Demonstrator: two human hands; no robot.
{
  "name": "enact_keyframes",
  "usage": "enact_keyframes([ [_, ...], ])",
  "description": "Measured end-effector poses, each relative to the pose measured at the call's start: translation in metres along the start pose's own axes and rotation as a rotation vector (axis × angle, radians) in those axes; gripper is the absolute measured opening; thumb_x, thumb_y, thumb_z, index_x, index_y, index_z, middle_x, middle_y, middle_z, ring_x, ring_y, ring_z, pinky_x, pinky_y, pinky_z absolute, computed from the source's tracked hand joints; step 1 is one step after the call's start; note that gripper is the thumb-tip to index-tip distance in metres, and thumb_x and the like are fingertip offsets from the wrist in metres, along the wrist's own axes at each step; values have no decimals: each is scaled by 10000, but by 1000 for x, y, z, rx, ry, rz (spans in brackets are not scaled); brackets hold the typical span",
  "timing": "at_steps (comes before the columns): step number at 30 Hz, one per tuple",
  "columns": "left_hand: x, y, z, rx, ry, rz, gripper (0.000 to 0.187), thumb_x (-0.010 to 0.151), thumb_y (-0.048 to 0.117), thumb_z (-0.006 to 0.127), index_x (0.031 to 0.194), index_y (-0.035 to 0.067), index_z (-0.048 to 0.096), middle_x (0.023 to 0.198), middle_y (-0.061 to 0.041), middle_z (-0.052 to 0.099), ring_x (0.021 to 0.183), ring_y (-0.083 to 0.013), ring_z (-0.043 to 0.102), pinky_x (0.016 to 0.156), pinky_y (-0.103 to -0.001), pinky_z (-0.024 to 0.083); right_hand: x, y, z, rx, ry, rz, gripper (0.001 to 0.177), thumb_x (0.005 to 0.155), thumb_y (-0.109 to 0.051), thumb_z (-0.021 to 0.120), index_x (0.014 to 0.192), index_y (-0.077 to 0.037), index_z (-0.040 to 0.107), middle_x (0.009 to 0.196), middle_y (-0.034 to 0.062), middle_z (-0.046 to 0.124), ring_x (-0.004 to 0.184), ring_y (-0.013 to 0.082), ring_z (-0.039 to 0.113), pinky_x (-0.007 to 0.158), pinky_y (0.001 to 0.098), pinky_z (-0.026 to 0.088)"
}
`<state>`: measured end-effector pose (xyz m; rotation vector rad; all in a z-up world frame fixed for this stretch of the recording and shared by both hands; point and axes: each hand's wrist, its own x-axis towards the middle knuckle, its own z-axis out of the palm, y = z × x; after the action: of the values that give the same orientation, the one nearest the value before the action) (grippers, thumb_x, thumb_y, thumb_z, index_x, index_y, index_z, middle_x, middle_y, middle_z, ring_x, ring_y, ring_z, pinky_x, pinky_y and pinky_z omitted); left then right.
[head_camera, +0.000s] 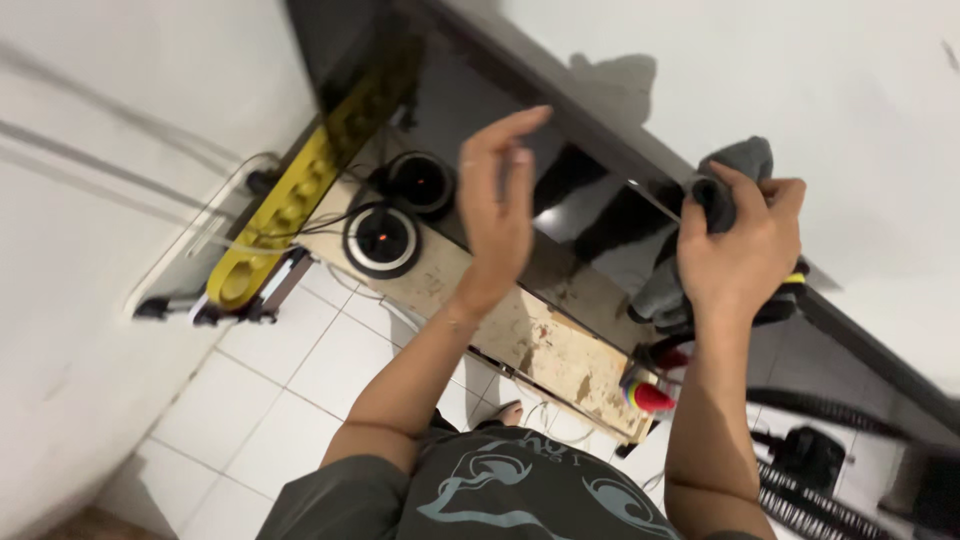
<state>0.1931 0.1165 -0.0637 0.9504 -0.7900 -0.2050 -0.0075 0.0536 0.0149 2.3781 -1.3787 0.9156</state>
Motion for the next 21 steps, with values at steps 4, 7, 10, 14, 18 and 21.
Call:
enact_keyframes([
  [4, 15, -17, -82, 44, 253, -132, 245, 1125, 50, 465, 1331, 29, 596, 1379, -76, 659, 1254, -158, 616, 1058, -289, 481, 40, -63, 40, 82, -5, -172, 246, 914, -115, 797, 1157, -85, 785, 1113, 166, 542, 938, 352, 622, 810, 451, 519],
  [7, 8, -29, -127, 103, 373, -187, 242, 1127, 61, 461, 1327, 26, 593, 1369, -82, 657, 1195, -157, 610, 1020, -286, 482, 74, -110, 69, 138, -30, -306, 242, 896, -87, 766, 1136, -57, 774, 1127, 174, 534, 901, 338, 620, 772, 444, 509],
  [10, -1, -42, -159, 133, 435, -212, 228, 1117, 73, 455, 1304, 34, 580, 1363, -78, 660, 1228, -152, 625, 995, -279, 492, 104, -152, 103, 145, 99, -550, 203, 810, -32, 746, 1011, -8, 728, 1069, 193, 537, 832, 323, 610, 690, 421, 492],
  [14, -15, -55, -188, 180, 466, -182, 234, 1125, 57, 447, 1301, 20, 597, 1354, -97, 659, 1276, -169, 611, 1096, -306, 477, 144, -193, 159, 178, 124, -695, 148, 812, 37, 695, 950, 17, 645, 975, 114, 584, 839, 279, 607, 704, 407, 481],
  [18, -23, -66, -208, 125, 506, -228, 213, 1127, 67, 452, 1267, 15, 605, 1308, -93, 689, 1194, -154, 633, 1038, -286, 485, 163, -212, 211, 103, 188, -737, 178, 876, -9, 734, 828, -33, 565, 765, 81, 548, 681, 256, 547, 618, 408, 462],
  [21, -26, -72, -222, 161, 516, -230, 206, 1131, 74, 464, 1251, 4, 617, 1262, -95, 710, 1146, -150, 643, 1015, -273, 486, 148, -213, 232, 126, 358, -821, 252, 904, -3, 759, 1062, -7, 563, 1011, 88, 566, 849, 245, 591, 689, 382, 526],
])
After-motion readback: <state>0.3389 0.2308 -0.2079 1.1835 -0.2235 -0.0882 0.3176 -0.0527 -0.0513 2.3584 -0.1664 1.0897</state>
